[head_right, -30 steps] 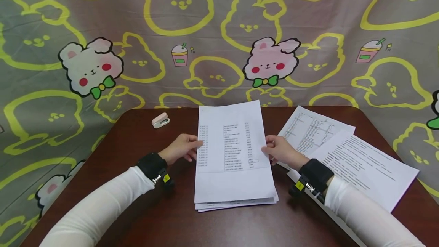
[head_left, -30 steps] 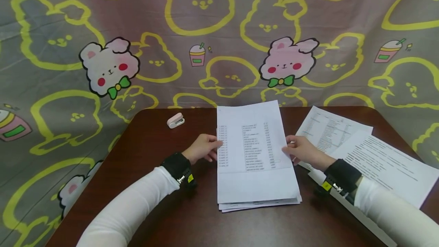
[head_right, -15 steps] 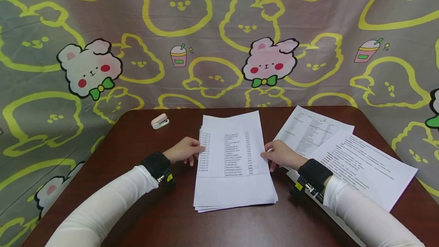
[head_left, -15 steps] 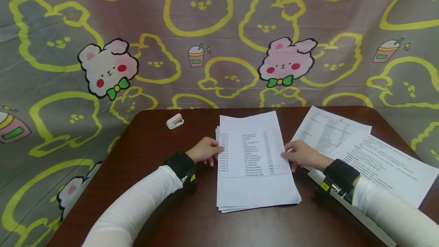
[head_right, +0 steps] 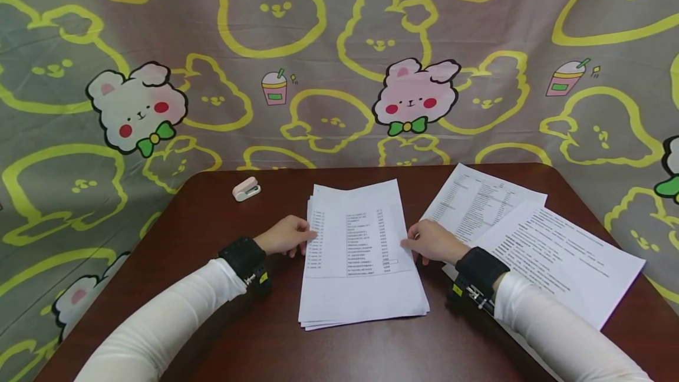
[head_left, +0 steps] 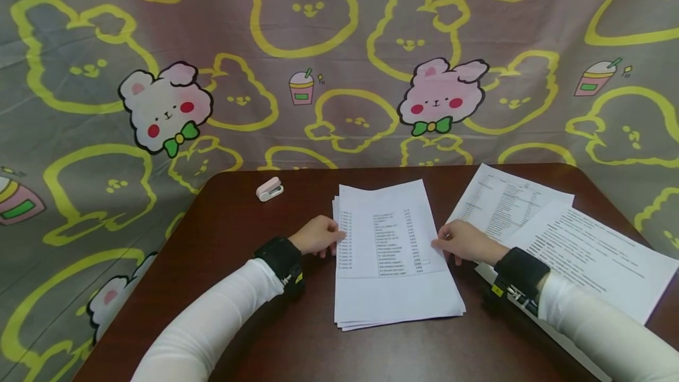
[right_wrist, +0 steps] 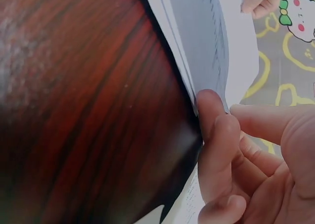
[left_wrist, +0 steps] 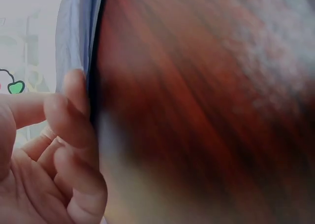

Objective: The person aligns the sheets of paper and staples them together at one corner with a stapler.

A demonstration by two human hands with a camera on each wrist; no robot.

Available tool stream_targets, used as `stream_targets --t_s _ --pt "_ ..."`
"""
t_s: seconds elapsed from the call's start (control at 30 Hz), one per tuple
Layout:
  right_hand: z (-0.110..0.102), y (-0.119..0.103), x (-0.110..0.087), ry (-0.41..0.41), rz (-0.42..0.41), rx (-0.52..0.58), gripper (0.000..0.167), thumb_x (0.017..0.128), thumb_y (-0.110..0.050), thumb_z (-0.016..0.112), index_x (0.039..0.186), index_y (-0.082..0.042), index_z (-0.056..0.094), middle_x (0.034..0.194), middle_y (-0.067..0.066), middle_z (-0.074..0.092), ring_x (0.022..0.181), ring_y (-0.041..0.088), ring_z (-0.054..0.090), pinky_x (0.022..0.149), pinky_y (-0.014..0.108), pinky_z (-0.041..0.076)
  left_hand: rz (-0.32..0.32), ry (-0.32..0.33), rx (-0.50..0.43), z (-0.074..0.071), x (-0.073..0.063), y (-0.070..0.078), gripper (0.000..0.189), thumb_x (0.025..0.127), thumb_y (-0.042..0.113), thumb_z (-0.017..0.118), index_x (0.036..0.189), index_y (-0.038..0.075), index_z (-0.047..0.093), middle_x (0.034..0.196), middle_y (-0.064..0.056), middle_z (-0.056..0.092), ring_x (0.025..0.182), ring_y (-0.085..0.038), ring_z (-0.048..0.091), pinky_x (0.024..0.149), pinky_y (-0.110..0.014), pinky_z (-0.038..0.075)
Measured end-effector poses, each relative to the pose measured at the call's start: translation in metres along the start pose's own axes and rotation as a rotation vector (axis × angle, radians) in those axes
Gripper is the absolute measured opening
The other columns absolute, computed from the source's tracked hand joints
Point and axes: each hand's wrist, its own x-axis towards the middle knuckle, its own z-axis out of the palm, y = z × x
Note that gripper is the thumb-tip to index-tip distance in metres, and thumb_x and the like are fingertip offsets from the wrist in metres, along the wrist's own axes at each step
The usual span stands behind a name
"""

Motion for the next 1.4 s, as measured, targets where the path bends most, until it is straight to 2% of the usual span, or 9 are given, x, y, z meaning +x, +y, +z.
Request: stream_targets --t_s 0.3,0.53,0.73,1.0,1.17,1.4 --pt "0.003 -0.001 -0.001 0.002 0.035 -0.036 0.015 0.091 -0.023 0.069 0.086 -0.009 0.070 0.065 0.001 0.061 0.050 0.018 0.054 0.049 0.026 0.041 -0.003 0.026 0.060 0.002 0.002 -0.003 0.022 0.097 0.027 0.061 0.084 0.010 0.067 0.062 -0.005 0.061 0.046 -0.018 0.052 0.043 -0.026 0.035" --pt "0.004 -0.001 -0.001 0.014 0.057 -0.064 0.016 0.090 -0.025 0.071 0.084 -0.010 0.071 0.065 0.001 0.061 0.051 0.018 0.053 0.048 0.026 0.041 -0.001 0.075 0.150 0.005 0.003 -0.001 0.023 0.096 0.027 0.063 0.080 0.011 0.067 0.062 -0.004 0.060 0.050 -0.020 0.055 0.046 -0.027 0.038" --pt "0.005 0.000 0.000 0.032 0.070 -0.070 0.016 0.089 -0.026 0.071 0.082 -0.012 0.070 0.064 0.001 0.061 0.053 0.019 0.053 0.049 0.026 0.042 -0.008 0.089 0.209 0.006 0.001 0.001 0.025 0.095 0.028 0.064 0.077 0.011 0.064 0.059 -0.004 0.059 0.052 -0.020 0.053 0.045 -0.027 0.036" --pt "0.005 0.001 -0.001 0.036 0.065 -0.068 0.017 0.090 -0.027 0.071 0.082 -0.012 0.070 0.064 0.001 0.060 0.052 0.019 0.053 0.049 0.026 0.042 -0.005 0.101 0.264 0.006 -0.003 0.005 0.024 0.094 0.029 0.065 0.077 0.011 0.064 0.060 -0.003 0.058 0.055 -0.020 0.054 0.047 -0.027 0.036" --pt "0.001 0.001 -0.003 0.035 0.055 -0.053 0.019 0.092 -0.028 0.067 0.081 -0.013 0.069 0.064 0.001 0.061 0.052 0.020 0.053 0.049 0.027 0.042 0.003 0.123 0.325 0.005 -0.005 0.007 0.024 0.093 0.031 0.066 0.079 0.012 0.066 0.062 -0.002 0.058 0.057 -0.019 0.054 0.050 -0.028 0.040" --pt "-0.009 0.005 -0.006 0.036 0.029 -0.038 0.023 0.094 -0.027 0.065 0.079 -0.009 0.067 0.062 0.002 0.059 0.048 0.017 0.049 0.048 0.027 0.040 0.028 0.154 0.420 -0.001 -0.003 0.010 0.024 0.091 0.031 0.067 0.080 0.010 0.068 0.061 -0.002 0.056 0.056 -0.018 0.052 0.049 -0.028 0.038"
